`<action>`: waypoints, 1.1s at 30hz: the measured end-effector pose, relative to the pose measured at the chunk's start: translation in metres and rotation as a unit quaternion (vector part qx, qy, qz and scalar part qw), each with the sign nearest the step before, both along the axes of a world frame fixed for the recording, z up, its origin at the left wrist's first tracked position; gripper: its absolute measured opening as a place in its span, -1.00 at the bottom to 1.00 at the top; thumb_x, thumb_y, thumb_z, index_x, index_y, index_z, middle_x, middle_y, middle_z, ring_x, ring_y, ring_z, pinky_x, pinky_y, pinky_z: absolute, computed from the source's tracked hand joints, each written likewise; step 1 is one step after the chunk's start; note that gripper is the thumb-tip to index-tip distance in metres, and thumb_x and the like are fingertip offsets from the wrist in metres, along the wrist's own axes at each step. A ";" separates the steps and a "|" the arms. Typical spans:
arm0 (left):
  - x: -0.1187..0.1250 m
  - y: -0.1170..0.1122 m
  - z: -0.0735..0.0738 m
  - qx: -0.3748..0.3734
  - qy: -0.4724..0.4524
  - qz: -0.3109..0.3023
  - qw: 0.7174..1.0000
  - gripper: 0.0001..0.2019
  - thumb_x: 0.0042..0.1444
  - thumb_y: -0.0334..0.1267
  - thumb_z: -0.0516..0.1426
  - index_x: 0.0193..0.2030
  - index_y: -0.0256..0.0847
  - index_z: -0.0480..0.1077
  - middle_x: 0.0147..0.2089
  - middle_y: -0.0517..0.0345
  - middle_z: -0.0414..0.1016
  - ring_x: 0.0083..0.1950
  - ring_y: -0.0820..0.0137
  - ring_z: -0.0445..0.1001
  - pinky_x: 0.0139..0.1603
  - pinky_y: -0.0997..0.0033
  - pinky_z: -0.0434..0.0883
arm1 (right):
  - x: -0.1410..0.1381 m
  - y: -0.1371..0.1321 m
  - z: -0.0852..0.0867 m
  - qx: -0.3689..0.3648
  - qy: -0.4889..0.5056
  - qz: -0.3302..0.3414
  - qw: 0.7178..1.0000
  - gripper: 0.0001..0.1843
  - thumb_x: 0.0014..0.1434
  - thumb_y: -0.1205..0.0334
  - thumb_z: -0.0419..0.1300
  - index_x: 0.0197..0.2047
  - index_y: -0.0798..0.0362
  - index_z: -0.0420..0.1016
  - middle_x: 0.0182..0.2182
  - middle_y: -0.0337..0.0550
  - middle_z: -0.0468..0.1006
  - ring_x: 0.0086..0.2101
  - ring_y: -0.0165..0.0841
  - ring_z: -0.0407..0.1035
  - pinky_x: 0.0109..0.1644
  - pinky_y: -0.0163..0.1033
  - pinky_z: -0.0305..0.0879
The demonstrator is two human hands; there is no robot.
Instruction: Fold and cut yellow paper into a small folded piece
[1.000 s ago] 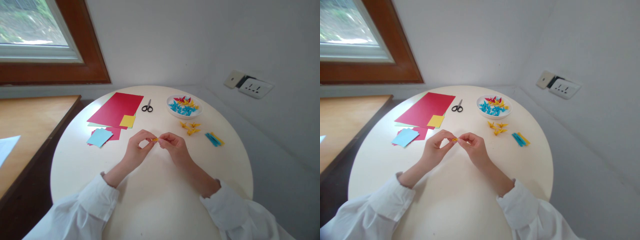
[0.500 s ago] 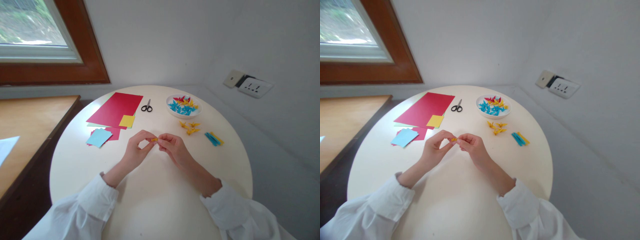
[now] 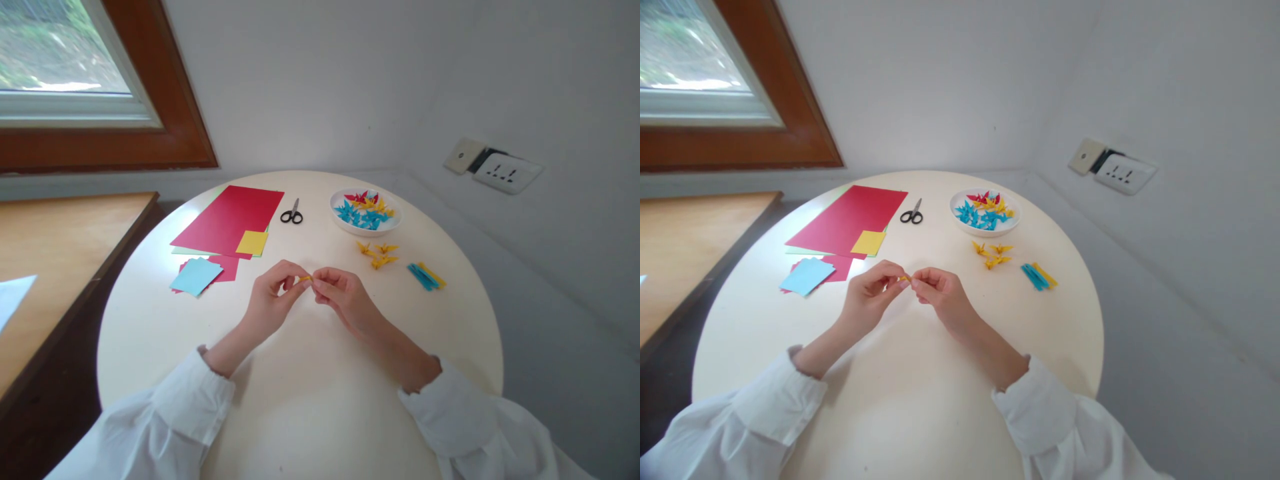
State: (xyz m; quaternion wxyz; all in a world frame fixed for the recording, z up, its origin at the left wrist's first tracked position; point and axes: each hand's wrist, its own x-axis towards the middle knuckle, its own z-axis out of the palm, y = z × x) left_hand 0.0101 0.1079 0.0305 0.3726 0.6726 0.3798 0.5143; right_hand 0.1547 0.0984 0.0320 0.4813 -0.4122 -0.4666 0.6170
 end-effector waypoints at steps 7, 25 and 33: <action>0.002 -0.001 -0.003 -0.118 -0.072 -0.019 0.990 -0.87 -0.06 -0.22 0.20 -0.45 -0.23 0.38 -0.51 0.23 0.29 -0.47 0.50 0.22 -0.47 0.47 0.16 | -0.002 0.000 0.000 0.001 0.007 -0.004 1.000 -0.78 -0.16 0.13 0.27 -0.54 0.09 0.37 -0.61 -0.35 0.29 -0.54 -0.53 0.14 -0.41 -0.33 0.08; 0.003 0.001 -0.005 -0.205 -0.176 -0.059 0.961 -0.83 -0.07 -0.18 0.21 -0.48 -0.25 0.39 -0.44 0.21 0.34 -0.38 0.51 0.25 -0.32 0.49 0.21 | -0.002 0.002 -0.007 0.023 -0.022 -0.052 0.998 -0.83 -0.16 0.16 0.24 -0.53 0.09 0.40 -0.65 -0.36 0.30 -0.57 -0.52 0.11 -0.45 -0.32 0.02; 0.006 0.001 0.001 -0.284 -0.252 -0.051 0.924 -0.83 -0.21 -0.23 0.28 -0.48 -0.25 0.43 -0.49 0.25 0.39 -0.46 0.58 0.25 -0.37 0.53 0.21 | -0.002 0.005 -0.013 0.017 -0.029 -0.061 0.998 -0.83 -0.14 0.15 0.23 -0.52 0.08 0.39 -0.66 -0.36 0.30 -0.57 -0.51 0.12 -0.46 -0.31 0.02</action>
